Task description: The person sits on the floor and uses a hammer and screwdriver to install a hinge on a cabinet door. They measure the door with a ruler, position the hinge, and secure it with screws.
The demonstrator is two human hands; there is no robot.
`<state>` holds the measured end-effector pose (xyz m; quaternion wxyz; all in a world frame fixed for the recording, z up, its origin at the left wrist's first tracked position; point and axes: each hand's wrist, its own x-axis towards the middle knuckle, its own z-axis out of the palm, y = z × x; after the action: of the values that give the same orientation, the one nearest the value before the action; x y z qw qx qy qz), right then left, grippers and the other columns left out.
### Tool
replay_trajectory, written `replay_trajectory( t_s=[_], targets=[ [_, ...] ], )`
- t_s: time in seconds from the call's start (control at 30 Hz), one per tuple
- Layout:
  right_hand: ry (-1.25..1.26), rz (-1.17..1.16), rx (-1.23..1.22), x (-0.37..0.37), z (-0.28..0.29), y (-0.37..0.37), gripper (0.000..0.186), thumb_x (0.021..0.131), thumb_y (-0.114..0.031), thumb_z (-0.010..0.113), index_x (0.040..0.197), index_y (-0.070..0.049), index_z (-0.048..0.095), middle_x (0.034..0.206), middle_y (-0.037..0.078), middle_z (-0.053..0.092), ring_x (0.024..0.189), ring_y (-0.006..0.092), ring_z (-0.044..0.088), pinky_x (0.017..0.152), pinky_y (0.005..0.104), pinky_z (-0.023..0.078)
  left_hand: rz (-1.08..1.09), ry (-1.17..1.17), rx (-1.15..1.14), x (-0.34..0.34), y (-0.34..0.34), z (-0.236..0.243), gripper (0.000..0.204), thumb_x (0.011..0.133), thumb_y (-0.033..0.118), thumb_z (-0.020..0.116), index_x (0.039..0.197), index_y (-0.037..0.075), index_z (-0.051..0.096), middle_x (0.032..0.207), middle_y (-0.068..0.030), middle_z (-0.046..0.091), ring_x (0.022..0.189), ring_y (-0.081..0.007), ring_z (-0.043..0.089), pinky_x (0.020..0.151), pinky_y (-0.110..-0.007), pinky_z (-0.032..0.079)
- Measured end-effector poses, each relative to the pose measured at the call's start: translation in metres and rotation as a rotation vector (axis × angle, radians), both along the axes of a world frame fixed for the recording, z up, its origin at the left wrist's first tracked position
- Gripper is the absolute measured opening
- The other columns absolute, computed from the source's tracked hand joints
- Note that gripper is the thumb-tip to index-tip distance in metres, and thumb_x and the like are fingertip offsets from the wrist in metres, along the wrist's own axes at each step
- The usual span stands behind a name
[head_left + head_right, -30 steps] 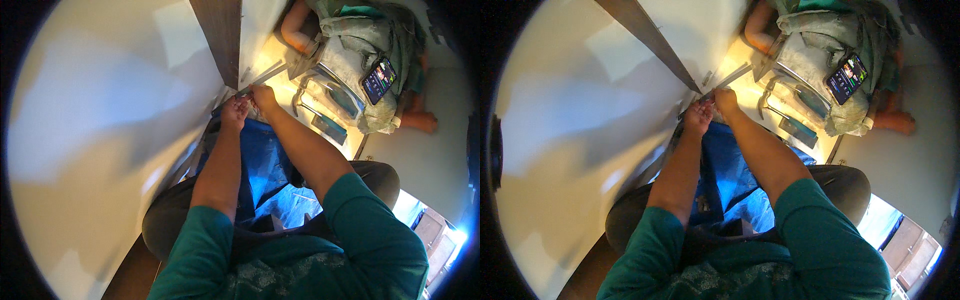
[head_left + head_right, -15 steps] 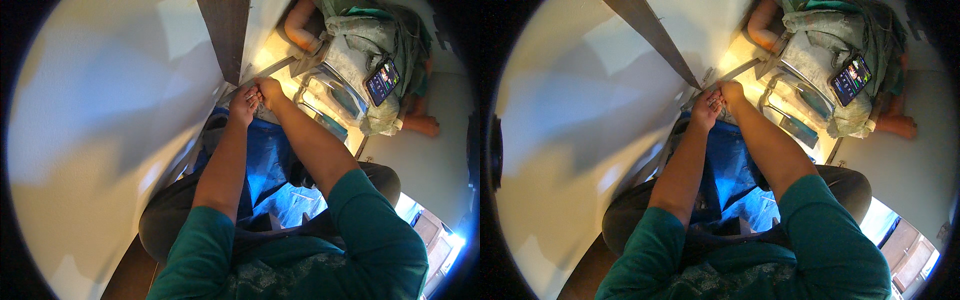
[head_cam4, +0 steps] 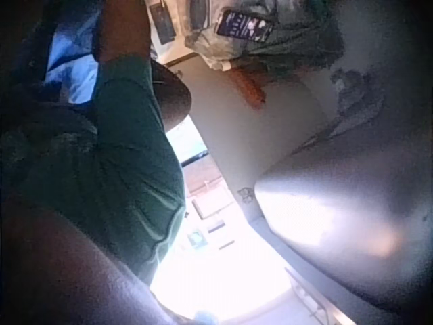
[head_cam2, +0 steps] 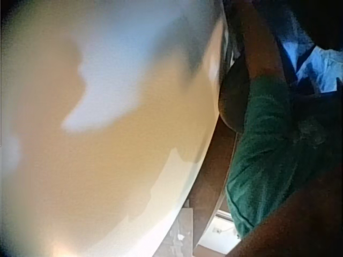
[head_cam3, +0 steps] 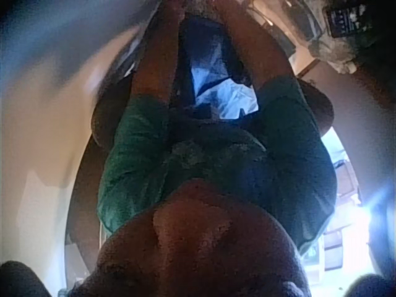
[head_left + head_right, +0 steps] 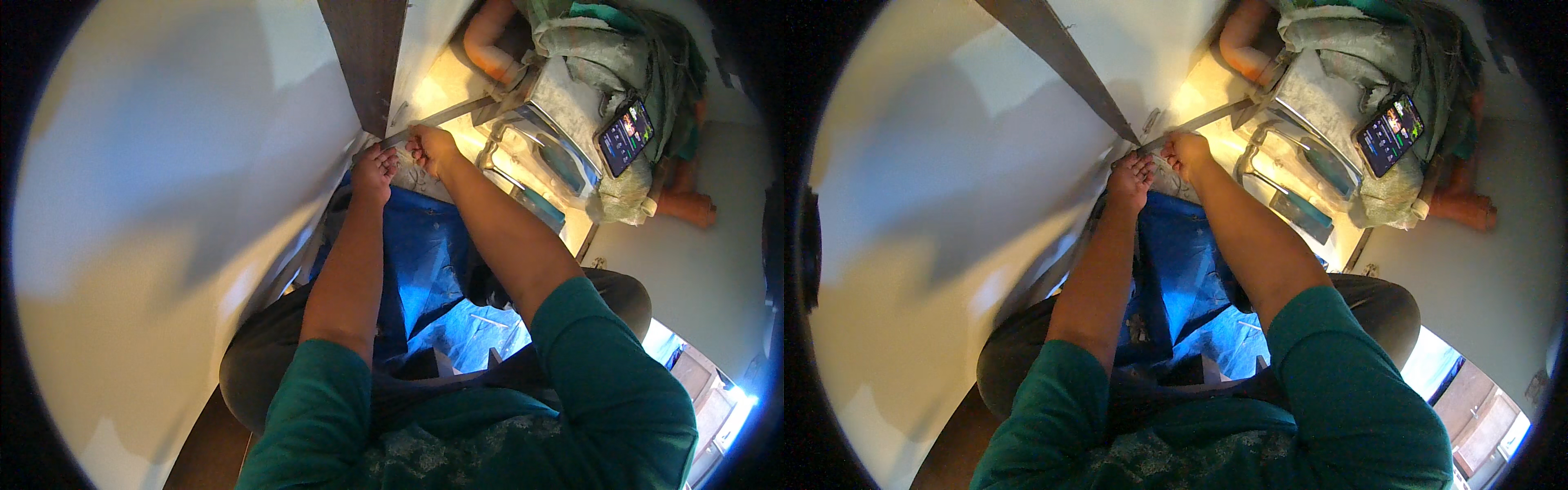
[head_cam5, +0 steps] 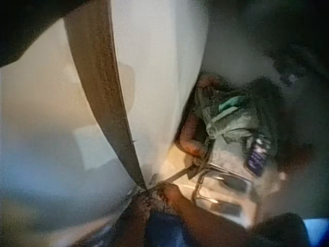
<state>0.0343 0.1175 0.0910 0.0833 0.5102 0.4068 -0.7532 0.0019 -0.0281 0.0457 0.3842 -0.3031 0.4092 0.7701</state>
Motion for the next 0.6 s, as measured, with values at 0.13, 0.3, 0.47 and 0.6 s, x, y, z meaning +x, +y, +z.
replay_trajectory(
  t_s=[0.13,0.3,0.47,0.6],
  targets=[
    [0.009,0.101,-0.082,-0.005,0.007,-0.011,0.019,0.092,-0.024,0.059,0.083,-0.008,0.054,0.068,0.005,0.058,0.049,0.0118,0.044,0.038,0.0245,0.030,-0.055,0.050,0.057,-0.002,-0.004,-0.003,0.025,0.093,0.026,0.055,0.112,0.009,0.054,0.095,-0.0073,0.065,0.081,-0.0169,0.056,0.064,-0.028,0.043],
    [0.035,0.026,-0.064,-0.008,0.000,-0.016,0.014,0.093,-0.019,0.056,0.087,-0.005,0.055,0.069,0.008,0.059,0.049,0.0128,0.044,0.041,0.0243,0.033,-0.024,0.022,0.017,-0.003,-0.003,-0.001,0.024,0.093,0.028,0.054,0.109,0.010,0.056,0.093,-0.0071,0.067,0.080,-0.0163,0.056,0.066,-0.026,0.043],
    [0.118,-0.014,-0.059,-0.004,0.002,-0.020,0.013,0.092,-0.015,0.056,0.086,-0.003,0.058,0.066,0.010,0.060,0.049,0.0141,0.046,0.042,0.0257,0.034,0.036,0.037,0.045,-0.001,-0.003,0.013,0.019,0.094,0.024,0.053,0.107,0.009,0.056,0.086,-0.0062,0.067,0.076,-0.0161,0.057,0.067,-0.025,0.042],
    [0.161,-0.033,-0.024,-0.002,0.021,-0.026,0.012,0.090,-0.013,0.058,0.086,-0.002,0.060,0.065,0.010,0.059,0.048,0.0147,0.046,0.042,0.0265,0.035,0.102,0.026,0.024,0.000,-0.004,0.029,0.019,0.094,0.021,0.052,0.108,0.009,0.056,0.085,-0.0061,0.066,0.075,-0.0154,0.057,0.069,-0.027,0.042]
  ],
)
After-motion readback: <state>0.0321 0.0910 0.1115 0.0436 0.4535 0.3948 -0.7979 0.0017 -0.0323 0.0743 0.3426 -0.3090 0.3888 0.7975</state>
